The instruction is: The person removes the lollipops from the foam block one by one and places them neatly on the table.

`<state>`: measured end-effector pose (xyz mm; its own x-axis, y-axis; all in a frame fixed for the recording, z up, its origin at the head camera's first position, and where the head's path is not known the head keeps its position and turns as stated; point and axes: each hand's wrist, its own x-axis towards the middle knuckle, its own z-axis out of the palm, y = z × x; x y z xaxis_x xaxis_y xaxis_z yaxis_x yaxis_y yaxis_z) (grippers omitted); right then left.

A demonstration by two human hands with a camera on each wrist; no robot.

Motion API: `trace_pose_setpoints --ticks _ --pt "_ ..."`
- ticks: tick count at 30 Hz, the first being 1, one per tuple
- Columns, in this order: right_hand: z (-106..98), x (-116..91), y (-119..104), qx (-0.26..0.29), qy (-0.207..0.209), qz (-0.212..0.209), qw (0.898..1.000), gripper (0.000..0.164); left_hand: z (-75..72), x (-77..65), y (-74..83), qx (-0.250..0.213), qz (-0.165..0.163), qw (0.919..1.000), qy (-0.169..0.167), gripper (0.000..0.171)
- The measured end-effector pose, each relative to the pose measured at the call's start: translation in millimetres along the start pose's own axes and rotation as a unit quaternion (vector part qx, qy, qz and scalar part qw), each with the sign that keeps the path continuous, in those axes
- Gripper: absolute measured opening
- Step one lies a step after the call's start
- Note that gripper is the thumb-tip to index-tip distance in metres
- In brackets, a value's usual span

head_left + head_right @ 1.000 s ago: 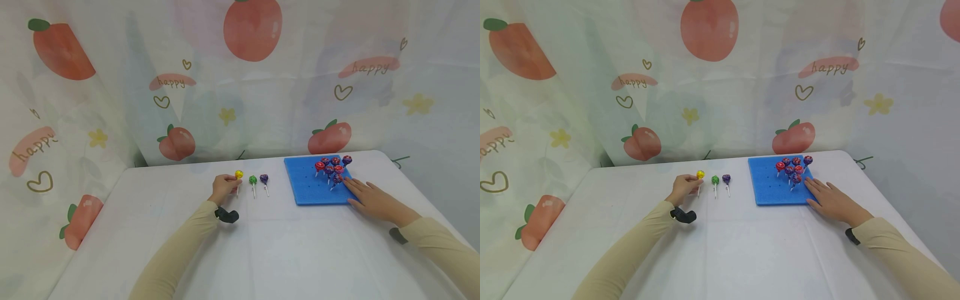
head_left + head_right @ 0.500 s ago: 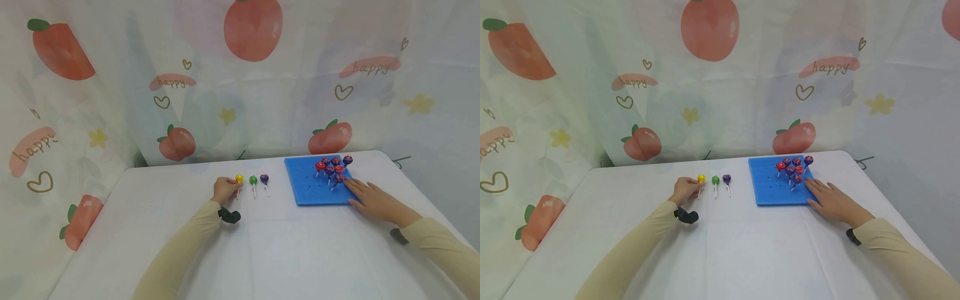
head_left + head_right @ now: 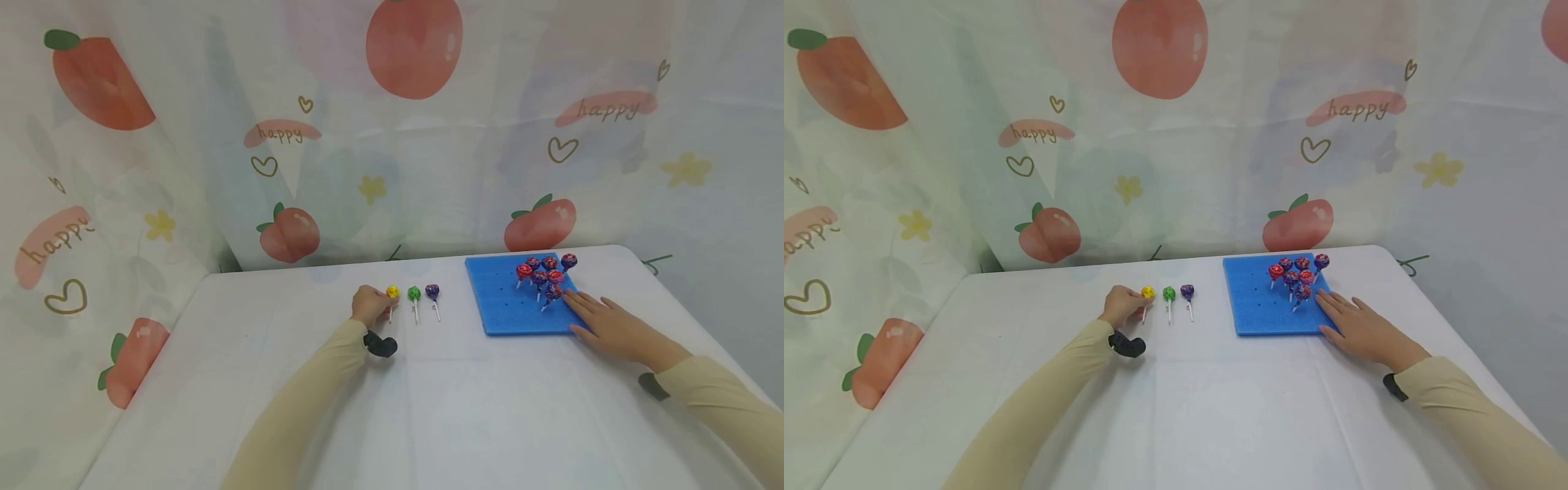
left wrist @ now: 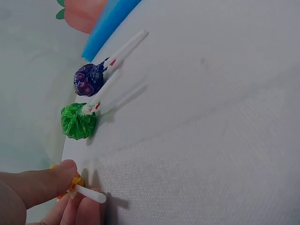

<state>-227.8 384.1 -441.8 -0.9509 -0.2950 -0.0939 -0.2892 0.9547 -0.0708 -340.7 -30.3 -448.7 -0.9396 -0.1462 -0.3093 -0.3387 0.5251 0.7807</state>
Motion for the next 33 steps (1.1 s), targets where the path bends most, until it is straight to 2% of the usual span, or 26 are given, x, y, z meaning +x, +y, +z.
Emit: trace_pose_setpoints --ticks 15,33 --pt "-3.1 -0.6 -1.8 -0.001 0.004 -0.006 1.000 0.071 2.6 -1.9 2.7 0.045 0.029 0.9985 -0.011 0.023" --pt "-1.7 -0.1 -1.1 0.008 0.001 -0.001 1.000 0.074 2.6 -1.3 1.1 0.018 0.029 0.9991 -0.024 0.018"
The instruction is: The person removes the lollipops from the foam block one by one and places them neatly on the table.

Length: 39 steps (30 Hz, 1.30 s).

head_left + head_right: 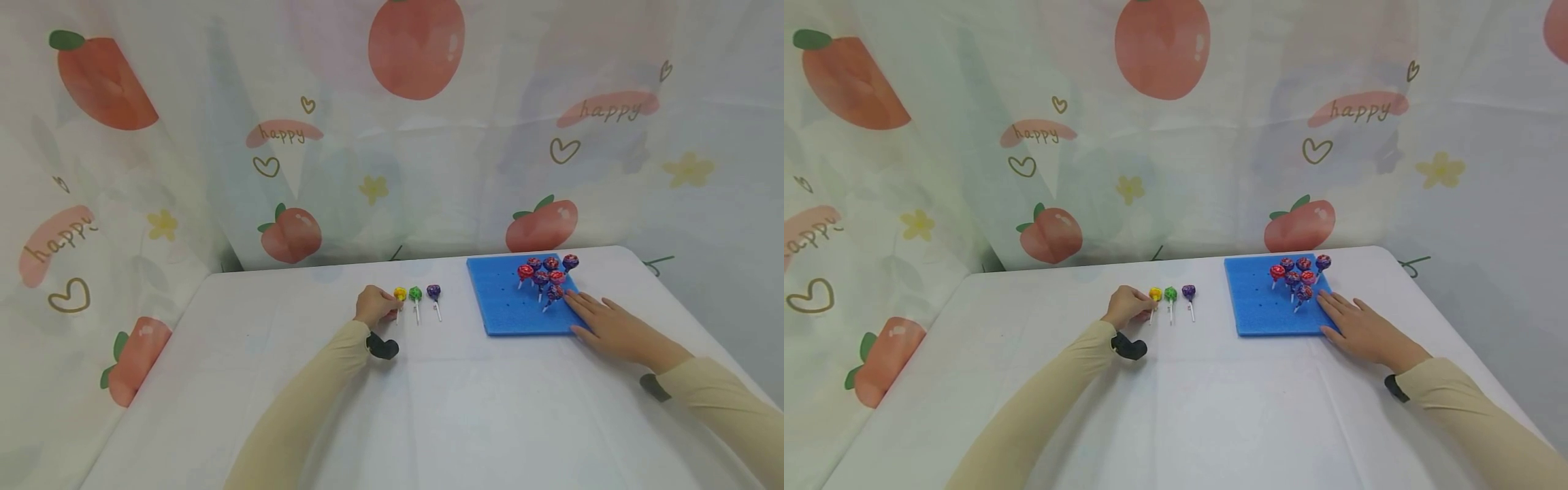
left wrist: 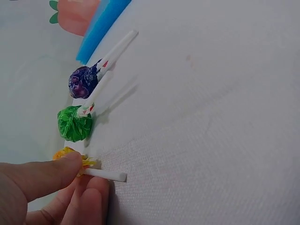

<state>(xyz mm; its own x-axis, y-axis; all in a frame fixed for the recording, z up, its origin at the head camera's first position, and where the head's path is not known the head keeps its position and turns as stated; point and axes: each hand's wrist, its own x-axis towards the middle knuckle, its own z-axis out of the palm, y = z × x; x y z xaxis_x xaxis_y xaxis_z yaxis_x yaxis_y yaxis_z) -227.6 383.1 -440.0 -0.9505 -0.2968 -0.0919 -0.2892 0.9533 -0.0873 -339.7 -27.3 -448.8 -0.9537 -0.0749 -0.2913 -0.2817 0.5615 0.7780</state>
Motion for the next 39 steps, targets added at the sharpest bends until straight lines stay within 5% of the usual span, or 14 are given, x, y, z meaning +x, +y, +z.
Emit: trace_pose_setpoints --ticks 25,39 --pt "2.0 0.8 0.6 -0.005 0.004 0.000 1.000 0.072 4.7 -0.8 -1.9 -0.011 0.005 0.9999 0.001 0.019" --pt "0.2 1.4 -0.9 -0.003 -0.002 0.005 1.000 0.074 -15.2 -9.2 9.1 0.002 0.049 0.9986 0.018 0.018"
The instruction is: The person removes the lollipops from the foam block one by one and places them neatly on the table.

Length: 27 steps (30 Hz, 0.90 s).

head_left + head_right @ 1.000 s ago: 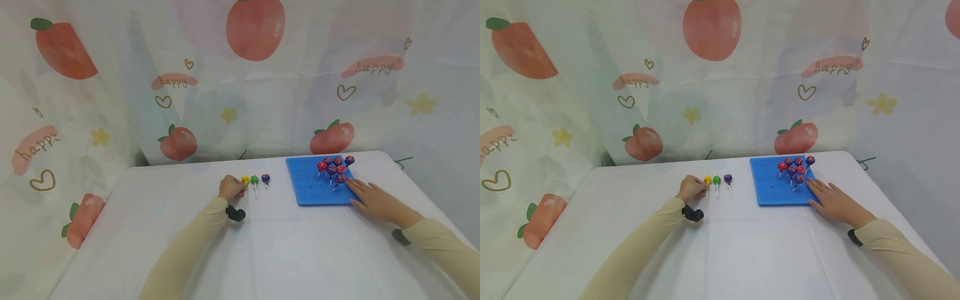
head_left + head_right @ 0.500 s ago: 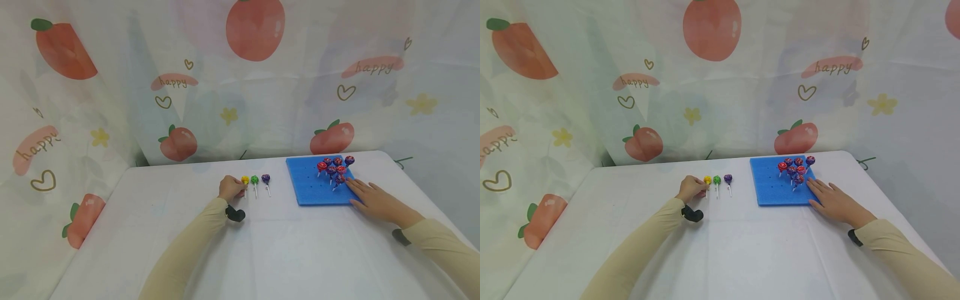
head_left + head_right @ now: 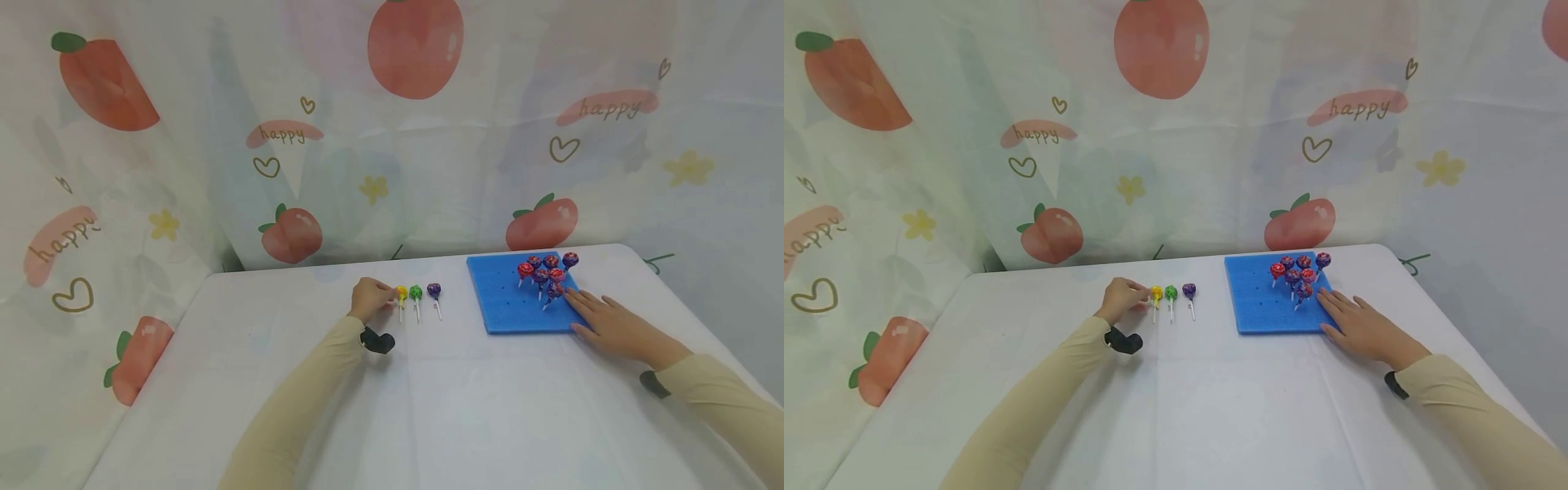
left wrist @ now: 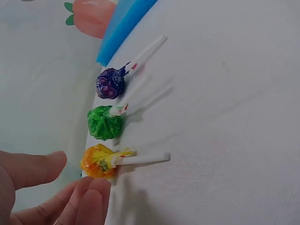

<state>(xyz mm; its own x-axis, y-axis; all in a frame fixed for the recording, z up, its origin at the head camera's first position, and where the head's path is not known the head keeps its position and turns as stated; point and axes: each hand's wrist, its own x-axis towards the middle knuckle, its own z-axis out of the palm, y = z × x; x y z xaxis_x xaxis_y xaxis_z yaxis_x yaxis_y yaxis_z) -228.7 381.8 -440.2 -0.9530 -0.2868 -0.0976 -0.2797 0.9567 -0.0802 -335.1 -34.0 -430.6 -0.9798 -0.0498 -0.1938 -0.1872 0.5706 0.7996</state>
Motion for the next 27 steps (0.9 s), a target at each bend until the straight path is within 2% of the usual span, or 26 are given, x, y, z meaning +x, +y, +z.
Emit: trace_pose_setpoints --ticks 7,12,16,21,27 --pt "0.0 -0.4 0.8 -0.001 0.001 0.001 1.000 0.074 -0.3 -3.5 14.6 -0.048 0.032 0.9983 -0.006 0.027" --pt "0.6 -1.2 0.1 -0.001 0.005 -0.002 1.000 0.073 8.0 -6.2 23.3 -0.080 0.080 0.9931 -0.031 0.029" --pt "0.9 -0.6 -0.3 -0.004 0.005 -0.001 1.000 0.073 18.2 -8.0 31.8 -0.103 0.113 0.9875 -0.040 0.027" --pt "1.2 -0.9 0.4 -0.001 0.004 0.002 1.000 0.072 35.6 -12.9 45.5 -0.134 0.131 0.9805 -0.060 0.027" --pt "2.4 -1.0 0.6 0.006 0.006 0.002 1.000 0.073 57.8 -20.9 62.2 -0.148 0.159 0.9716 -0.095 0.031"
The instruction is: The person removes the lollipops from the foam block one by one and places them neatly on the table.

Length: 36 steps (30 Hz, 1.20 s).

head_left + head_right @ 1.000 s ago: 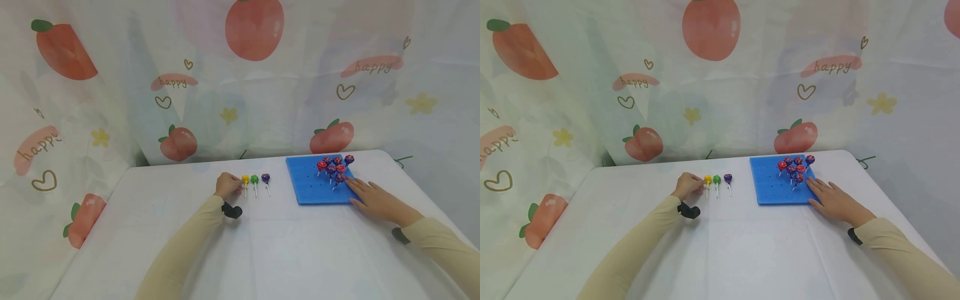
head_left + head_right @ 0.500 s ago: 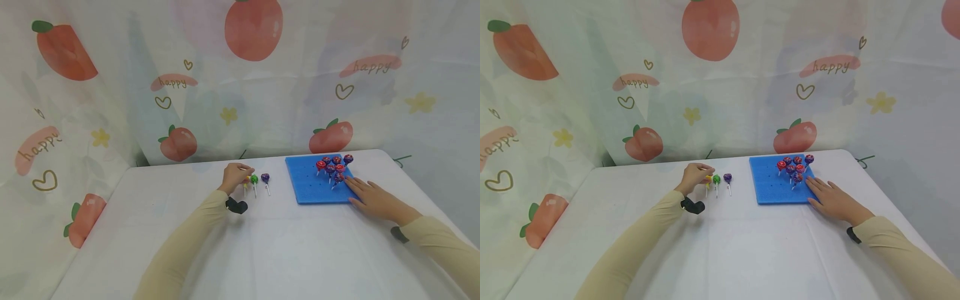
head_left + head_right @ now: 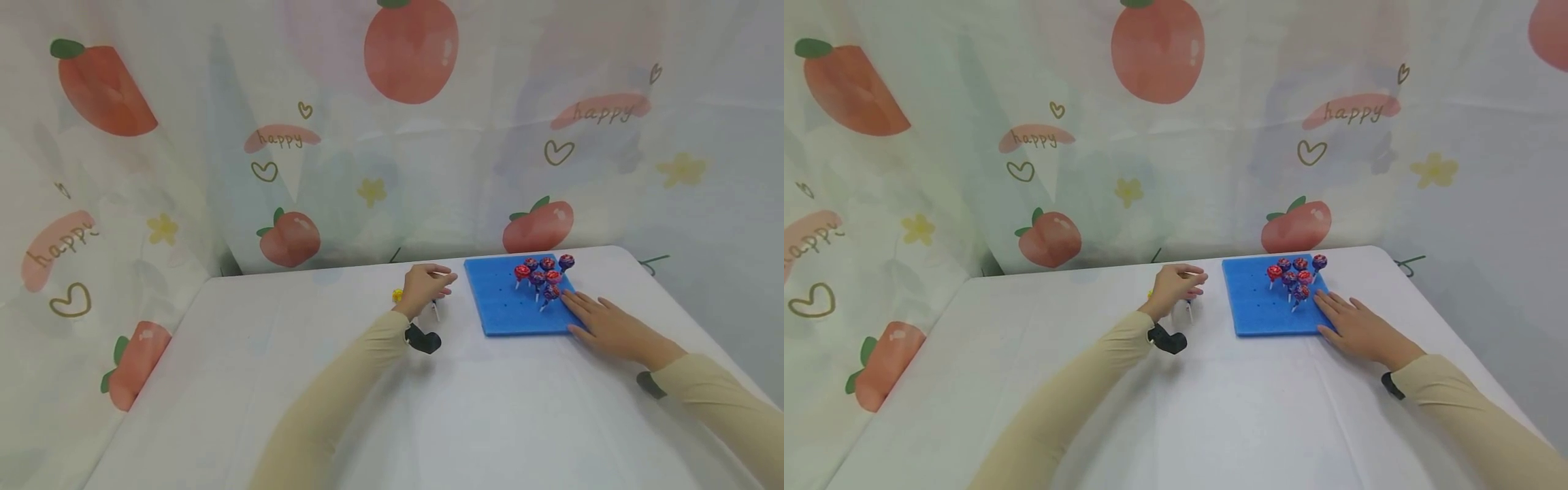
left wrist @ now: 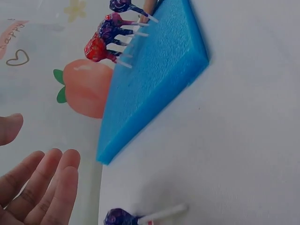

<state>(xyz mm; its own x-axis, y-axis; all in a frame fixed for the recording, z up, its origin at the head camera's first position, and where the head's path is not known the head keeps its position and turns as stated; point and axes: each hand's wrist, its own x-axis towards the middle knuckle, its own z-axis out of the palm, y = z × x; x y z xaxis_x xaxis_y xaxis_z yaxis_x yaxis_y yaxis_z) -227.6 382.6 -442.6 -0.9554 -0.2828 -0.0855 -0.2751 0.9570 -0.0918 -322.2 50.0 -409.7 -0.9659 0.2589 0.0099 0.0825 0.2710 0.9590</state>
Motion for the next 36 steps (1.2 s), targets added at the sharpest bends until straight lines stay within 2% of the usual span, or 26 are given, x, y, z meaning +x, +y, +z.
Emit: trace_pose_setpoints --ticks 8,14,19,23,28,36 --pt "-0.7 -1.5 -0.1 0.003 0.000 0.002 1.000 0.073 40.3 4.4 8.4 0.022 0.051 0.9981 -0.027 0.033" --pt "-1.4 -1.4 -0.3 -0.005 0.004 -0.001 1.000 0.072 69.9 5.3 11.2 0.060 0.090 0.9933 -0.042 0.029" --pt "-1.6 -1.2 -0.6 -0.008 0.001 -0.004 1.000 0.072 91.7 5.8 9.4 0.050 0.119 0.9886 -0.077 0.027" --pt "-2.4 -1.7 -1.7 -0.014 -0.002 -0.005 1.000 0.072 107.2 6.0 8.7 0.037 0.117 0.9880 -0.094 0.026" --pt "-4.0 -2.8 -3.9 -0.021 0.000 -0.004 1.000 0.070 125.8 7.6 7.7 0.049 0.099 0.9903 -0.085 0.024" --pt "-4.6 -2.7 -3.5 -0.035 0.003 -0.005 0.999 0.070 140.4 5.9 9.0 0.039 0.078 0.9919 -0.093 0.023"
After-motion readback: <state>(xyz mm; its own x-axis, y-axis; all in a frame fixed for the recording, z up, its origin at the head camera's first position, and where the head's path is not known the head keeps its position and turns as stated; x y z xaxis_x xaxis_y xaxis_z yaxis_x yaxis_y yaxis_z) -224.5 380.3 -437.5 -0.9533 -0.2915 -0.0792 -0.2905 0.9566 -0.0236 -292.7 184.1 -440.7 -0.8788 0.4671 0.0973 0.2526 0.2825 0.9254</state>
